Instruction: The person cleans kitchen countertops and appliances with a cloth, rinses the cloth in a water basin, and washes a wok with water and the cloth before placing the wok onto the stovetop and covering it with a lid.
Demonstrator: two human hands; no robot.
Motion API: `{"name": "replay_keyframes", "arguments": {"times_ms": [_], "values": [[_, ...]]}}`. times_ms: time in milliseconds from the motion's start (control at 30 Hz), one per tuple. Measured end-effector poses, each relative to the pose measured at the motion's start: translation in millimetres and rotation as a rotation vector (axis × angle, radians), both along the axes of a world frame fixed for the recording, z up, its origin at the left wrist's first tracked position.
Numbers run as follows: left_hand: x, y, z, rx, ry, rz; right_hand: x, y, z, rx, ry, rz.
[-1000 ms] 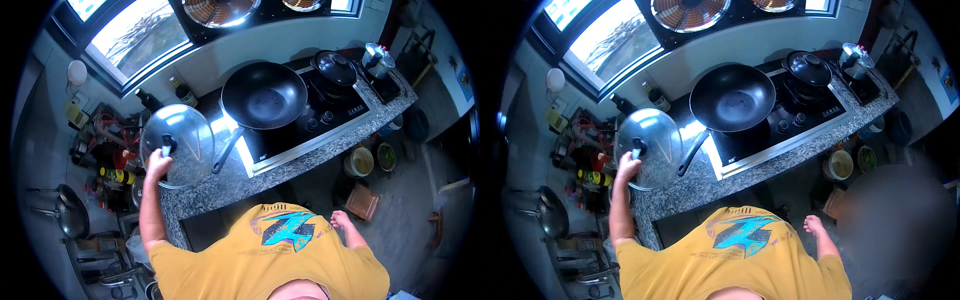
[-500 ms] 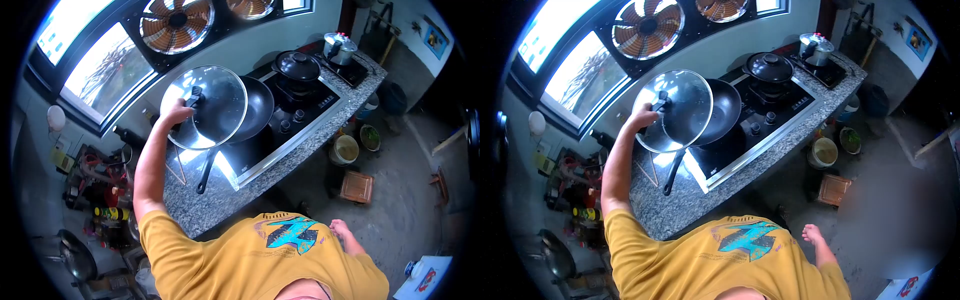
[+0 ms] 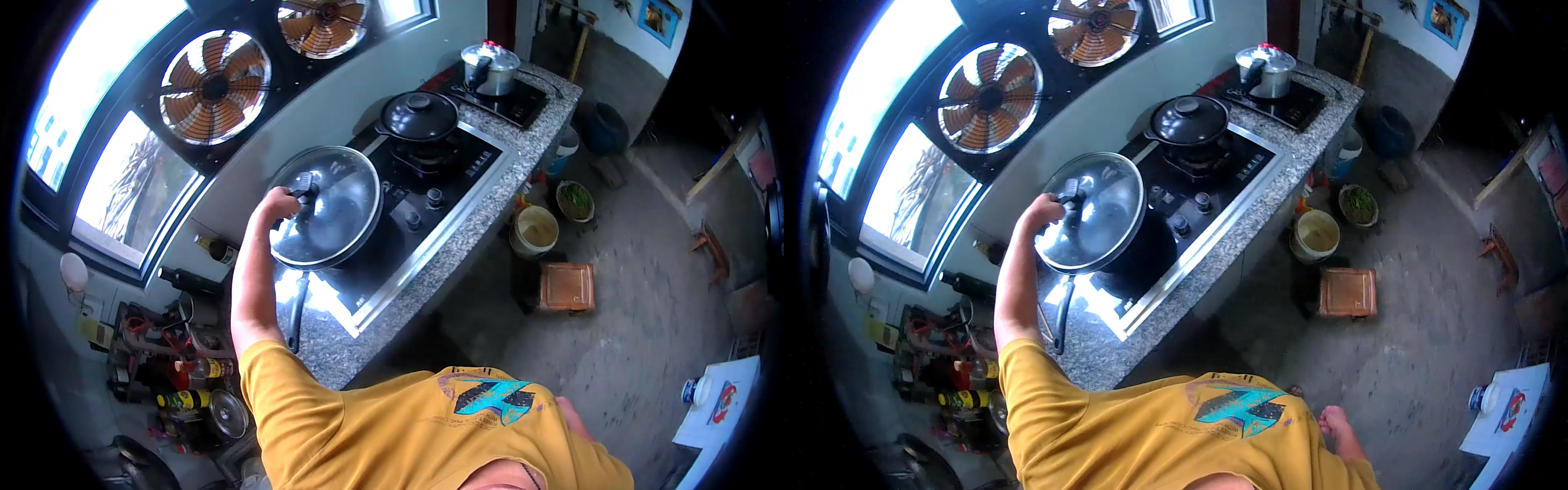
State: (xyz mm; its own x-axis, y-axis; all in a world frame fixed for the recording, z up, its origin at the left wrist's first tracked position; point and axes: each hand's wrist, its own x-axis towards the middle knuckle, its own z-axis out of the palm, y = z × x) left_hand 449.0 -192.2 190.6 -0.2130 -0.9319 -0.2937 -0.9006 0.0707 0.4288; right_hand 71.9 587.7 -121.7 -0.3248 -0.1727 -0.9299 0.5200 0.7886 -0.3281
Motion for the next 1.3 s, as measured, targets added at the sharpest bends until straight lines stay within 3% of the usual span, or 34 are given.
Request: {"name": "replay_keyframes", "arguments": {"times_ms": [100, 133, 200, 267, 300, 333, 433, 467, 567, 633, 667, 700, 733, 767, 800, 833, 867, 933, 1033, 1100, 1133, 1200, 1267, 1300], "values": [[-12.0, 8.9, 12.2, -0.008, -0.134, 0.049, -24.8, 20.7, -34.3, -0.053, 0.049, 0.05], [-6.2, -4.8, -0.2, -0.117, -0.251, 0.029, -35.7, 20.7, -32.9, -0.083, 0.084, 0.096], [2.8, -28.6, -12.2, -0.186, -0.598, -0.125, -48.2, 23.8, -29.5, -0.133, 0.071, -0.107], [-76.1, 54.4, 40.0, -0.283, -0.719, 0.035, -64.4, 47.1, -32.0, -0.171, 0.061, -0.116], [-90.0, 58.7, 27.5, -0.504, -0.693, 0.01, -71.4, 58.8, -28.3, -0.17, 0.073, -0.119], [-133.6, 91.3, 41.1, -0.489, -0.684, 0.038, -78.7, 73.5, -29.5, -0.174, 0.083, -0.118], [-218.6, 144.0, -4.4, -0.865, -0.471, -0.218, -109.9, 139.4, -51.2, -0.182, 0.072, -0.193], [-260.3, 175.3, -16.4, -0.842, -0.479, -0.275, -124.7, 164.1, -53.3, -0.167, 0.071, -0.223], [-367.0, 264.9, -88.1, -0.862, -0.095, -0.533, -155.2, 236.4, -64.7, -0.128, 0.248, -0.198], [-418.2, 305.3, -185.8, -0.708, -0.018, -0.481, -183.1, 270.9, -63.4, -0.12, 0.34, -0.219], [-450.3, 337.3, -199.3, -0.667, 0.007, -0.783, -200.2, 281.3, -61.8, -0.13, 0.369, -0.225], [-468.3, 362.3, -252.0, -0.579, -0.243, -0.782, -214.7, 286.4, -60.3, -0.139, 0.402, -0.226], [-499.7, 413.1, -256.9, -0.445, -0.309, -0.912, -231.5, 288.7, -60.4, -0.148, 0.44, -0.221], [-532.4, 460.9, -269.7, -0.389, -0.447, -0.864, -247.6, 288.5, -59.6, -0.21, 0.478, -0.146], [-552.1, 475.8, -315.0, -0.507, -0.752, -1.423, -273.9, 282.2, -55.7, -0.274, 0.528, -0.067], [-581.8, 513.1, -327.1, -0.465, -0.777, -1.484, -303.2, 267.0, -32.1, -0.307, 0.526, -0.093], [-611.8, 535.2, -340.5, -0.265, -0.634, -1.565, -330.4, 249.1, -4.6, -0.341, 0.515, -0.121], [-673.8, 582.0, -342.6, 0.025, -0.43, -1.439, -395.0, 227.6, 1.1, -0.406, 0.541, -0.116], [-786.1, 610.3, -363.3, 0.002, -0.259, -1.538, -503.9, 225.9, -2.7, -0.454, 0.728, -0.044], [-861.5, 616.9, -336.7, 0.045, -0.084, -1.626, -561.7, 237.1, -10.1, -0.475, 0.677, -0.034], [-907.3, 623.6, -312.7, -0.025, -0.135, -1.799, -588.2, 249.9, -17.5, -0.469, 0.617, -0.01], [-995.9, 653.2, -260.9, -0.169, -0.26, -2.118, -615.9, 266.7, -4.3, -0.179, 0.502, 0.176], [-1064.9, 682.1, -244.2, 0.074, -0.167, -1.927, -627.9, 295.9, -61.6, -0.204, 0.479, 0.215], [-1092.9, 686.4, -282.6, 0.035, 0.279, -2.007, -636.3, 300.0, -60.5, -0.182, 0.416, 0.201]]}}
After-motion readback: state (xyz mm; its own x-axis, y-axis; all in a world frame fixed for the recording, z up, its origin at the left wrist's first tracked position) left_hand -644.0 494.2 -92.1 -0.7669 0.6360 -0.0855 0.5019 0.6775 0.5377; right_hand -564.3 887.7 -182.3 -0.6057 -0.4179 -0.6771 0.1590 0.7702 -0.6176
